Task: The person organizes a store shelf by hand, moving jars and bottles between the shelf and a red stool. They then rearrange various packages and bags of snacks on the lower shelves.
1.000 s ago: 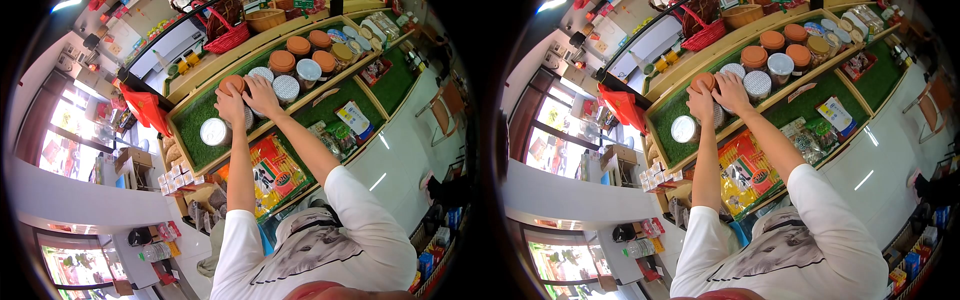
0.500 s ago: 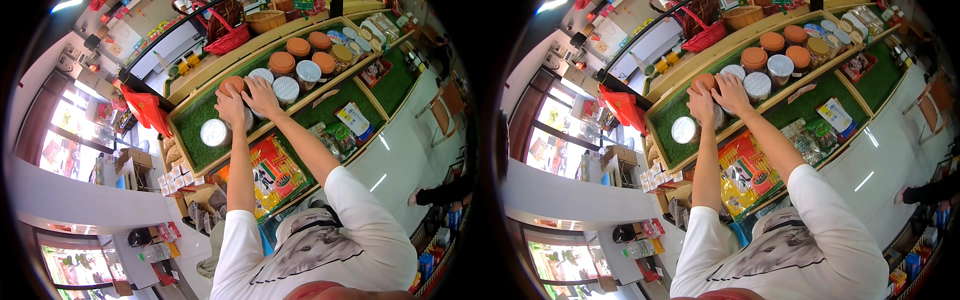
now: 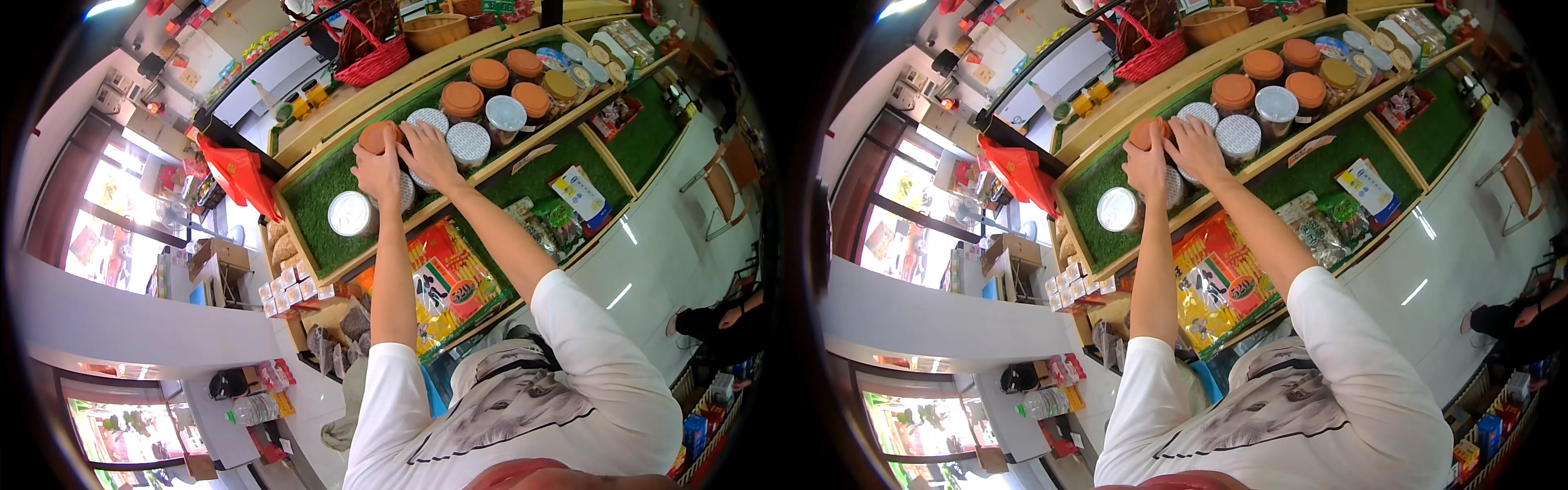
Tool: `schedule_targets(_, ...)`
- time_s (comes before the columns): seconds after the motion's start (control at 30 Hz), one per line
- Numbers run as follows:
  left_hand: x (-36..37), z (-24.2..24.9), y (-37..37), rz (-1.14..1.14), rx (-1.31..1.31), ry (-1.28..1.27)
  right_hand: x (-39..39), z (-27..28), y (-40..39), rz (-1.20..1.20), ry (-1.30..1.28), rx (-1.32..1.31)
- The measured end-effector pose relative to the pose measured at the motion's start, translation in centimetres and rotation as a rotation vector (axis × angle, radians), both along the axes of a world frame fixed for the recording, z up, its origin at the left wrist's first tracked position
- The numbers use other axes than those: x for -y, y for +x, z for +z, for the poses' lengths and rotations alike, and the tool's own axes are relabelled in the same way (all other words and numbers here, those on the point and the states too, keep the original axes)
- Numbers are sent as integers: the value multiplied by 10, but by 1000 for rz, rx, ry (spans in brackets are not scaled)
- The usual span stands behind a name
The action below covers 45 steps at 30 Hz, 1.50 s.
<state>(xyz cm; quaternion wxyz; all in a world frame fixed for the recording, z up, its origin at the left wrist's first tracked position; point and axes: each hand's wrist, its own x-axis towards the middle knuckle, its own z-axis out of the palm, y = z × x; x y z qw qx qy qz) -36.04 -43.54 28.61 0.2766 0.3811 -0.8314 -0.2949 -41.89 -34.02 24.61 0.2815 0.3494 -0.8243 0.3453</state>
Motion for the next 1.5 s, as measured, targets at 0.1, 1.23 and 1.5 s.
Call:
schedule_targets(0.1, 0, -3, 0, 8, 2, -13, 0, -1, -1, 2, -9, -9)
schedule_targets(1.23, -2, -9, -1, 12, -18, -119, 0, 1, 1, -4, -54, -40)
schedule_targets(1.5, -1, -11, -1, 18, -7, -145, 0, -3, -1, 8, -49, -9)
